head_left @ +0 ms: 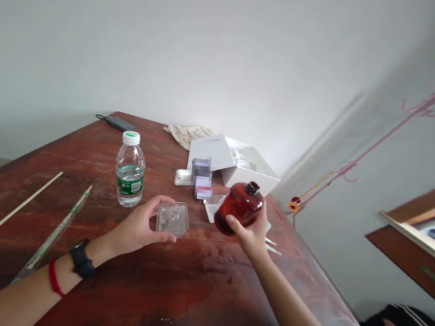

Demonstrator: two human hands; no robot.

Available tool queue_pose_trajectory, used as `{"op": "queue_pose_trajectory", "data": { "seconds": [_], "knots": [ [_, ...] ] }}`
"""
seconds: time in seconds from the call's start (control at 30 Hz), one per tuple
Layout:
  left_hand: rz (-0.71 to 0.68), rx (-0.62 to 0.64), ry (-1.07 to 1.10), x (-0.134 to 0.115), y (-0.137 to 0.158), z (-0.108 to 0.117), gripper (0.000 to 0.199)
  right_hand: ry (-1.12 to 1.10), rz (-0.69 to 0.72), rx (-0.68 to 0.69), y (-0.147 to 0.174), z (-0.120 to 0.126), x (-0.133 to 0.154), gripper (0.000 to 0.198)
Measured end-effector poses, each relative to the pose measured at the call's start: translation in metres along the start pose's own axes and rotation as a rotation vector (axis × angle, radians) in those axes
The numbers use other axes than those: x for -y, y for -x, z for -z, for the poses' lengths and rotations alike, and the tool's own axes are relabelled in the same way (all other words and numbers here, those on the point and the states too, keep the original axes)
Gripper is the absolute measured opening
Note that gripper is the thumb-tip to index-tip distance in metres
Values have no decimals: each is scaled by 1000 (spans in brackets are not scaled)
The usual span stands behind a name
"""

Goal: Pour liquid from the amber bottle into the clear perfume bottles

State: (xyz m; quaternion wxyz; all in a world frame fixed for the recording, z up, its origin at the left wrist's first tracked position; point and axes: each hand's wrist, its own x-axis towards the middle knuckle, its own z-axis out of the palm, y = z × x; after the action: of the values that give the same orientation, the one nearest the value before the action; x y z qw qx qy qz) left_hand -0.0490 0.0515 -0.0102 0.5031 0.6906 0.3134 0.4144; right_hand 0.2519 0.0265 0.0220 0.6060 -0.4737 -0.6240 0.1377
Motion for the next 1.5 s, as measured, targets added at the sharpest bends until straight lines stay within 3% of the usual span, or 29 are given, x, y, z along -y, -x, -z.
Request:
{"op": "queue_pose_trajectory", "data": {
  "seconds": [0.17, 0.37, 0.5, 0.6, 0.83, 1.0, 1.3, 1.4, 1.5],
  "knots": [
    [45, -115, 10, 7, -3, 0, 71, -66, -28, -86, 2, 2, -21, 77],
    [64, -190, -83, 11, -3, 3, 69, -146, -110, 6, 9, 4, -20, 73],
    [75, -219, -137, 12, -4, 5, 68, -149, -40, 52, 11, 4, -14, 77],
    [85, -225, -160, 13, -6, 5, 68, -163, -27, 125, 16, 3, -12, 81],
    [112, -198, -207, 15, -5, 5, 64, -368, -219, 399, 29, -7, -12, 88],
    [98, -169, -280, 14, -5, 7, 61, -391, -261, 462, 31, -9, -12, 88],
    [-61, -197, -428, 19, -2, 10, 70, -379, -216, 442, 29, -8, -15, 90],
    [-136, -237, -544, 11, 0, 7, 67, -372, -177, 443, 29, -9, -18, 91],
    [-297, -304, -615, -4, 4, -3, 68, -318, -150, 462, 28, -9, -18, 97]
  ]
}}
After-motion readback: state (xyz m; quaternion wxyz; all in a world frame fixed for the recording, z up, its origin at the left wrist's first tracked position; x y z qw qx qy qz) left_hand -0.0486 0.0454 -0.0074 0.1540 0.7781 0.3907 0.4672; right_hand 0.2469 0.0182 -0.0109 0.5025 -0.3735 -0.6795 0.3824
